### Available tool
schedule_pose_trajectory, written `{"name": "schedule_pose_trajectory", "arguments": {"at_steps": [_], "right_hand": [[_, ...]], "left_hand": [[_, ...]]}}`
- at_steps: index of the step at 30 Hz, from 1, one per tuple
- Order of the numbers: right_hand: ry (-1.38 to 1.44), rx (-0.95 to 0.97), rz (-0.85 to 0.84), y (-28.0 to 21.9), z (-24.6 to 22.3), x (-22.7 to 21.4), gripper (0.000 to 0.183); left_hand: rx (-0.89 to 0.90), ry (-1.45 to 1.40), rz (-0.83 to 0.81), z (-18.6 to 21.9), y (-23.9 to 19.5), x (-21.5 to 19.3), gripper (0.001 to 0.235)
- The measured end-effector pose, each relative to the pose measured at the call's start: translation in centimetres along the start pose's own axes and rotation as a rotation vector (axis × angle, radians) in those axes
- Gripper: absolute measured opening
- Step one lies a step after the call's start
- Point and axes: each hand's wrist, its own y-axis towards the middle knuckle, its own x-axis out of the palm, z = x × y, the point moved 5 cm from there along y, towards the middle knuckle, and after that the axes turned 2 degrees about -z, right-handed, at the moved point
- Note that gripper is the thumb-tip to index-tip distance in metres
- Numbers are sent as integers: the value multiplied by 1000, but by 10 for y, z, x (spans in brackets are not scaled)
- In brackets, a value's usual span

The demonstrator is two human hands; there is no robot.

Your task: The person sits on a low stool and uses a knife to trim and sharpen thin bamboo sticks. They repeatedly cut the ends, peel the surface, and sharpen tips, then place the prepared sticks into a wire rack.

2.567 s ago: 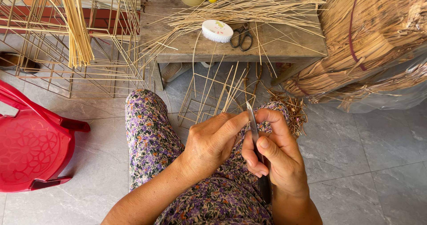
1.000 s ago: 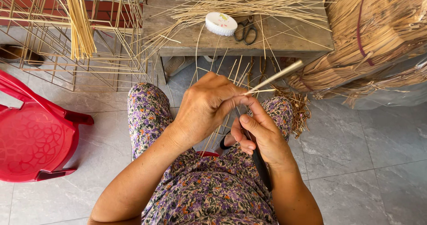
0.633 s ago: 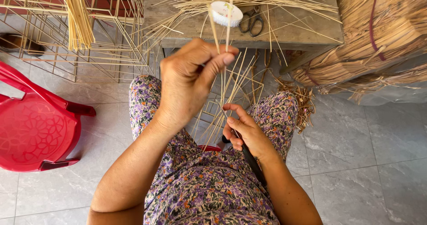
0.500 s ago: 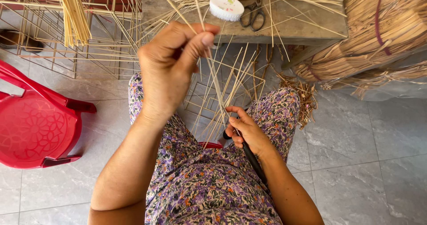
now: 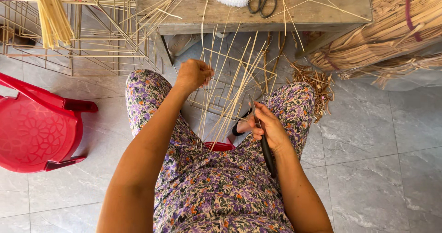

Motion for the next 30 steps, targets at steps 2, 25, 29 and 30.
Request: {"name": "schedule_pose_trajectory", "arguments": {"at_steps": [2, 25, 29, 30], "right_hand": [[25, -1, -9, 3, 4, -2, 32], [128, -57, 105, 26, 20, -25, 31], [82, -89, 106, 26, 20, -24, 32], [79, -93, 106, 26, 20, -24, 31]], "left_hand": [[-12, 58, 4, -14, 15, 8, 13], [146, 454, 100, 29, -69, 83, 25], [102, 408, 178, 20, -68, 88, 28], [97, 384, 203, 18, -68, 87, 29]]}}
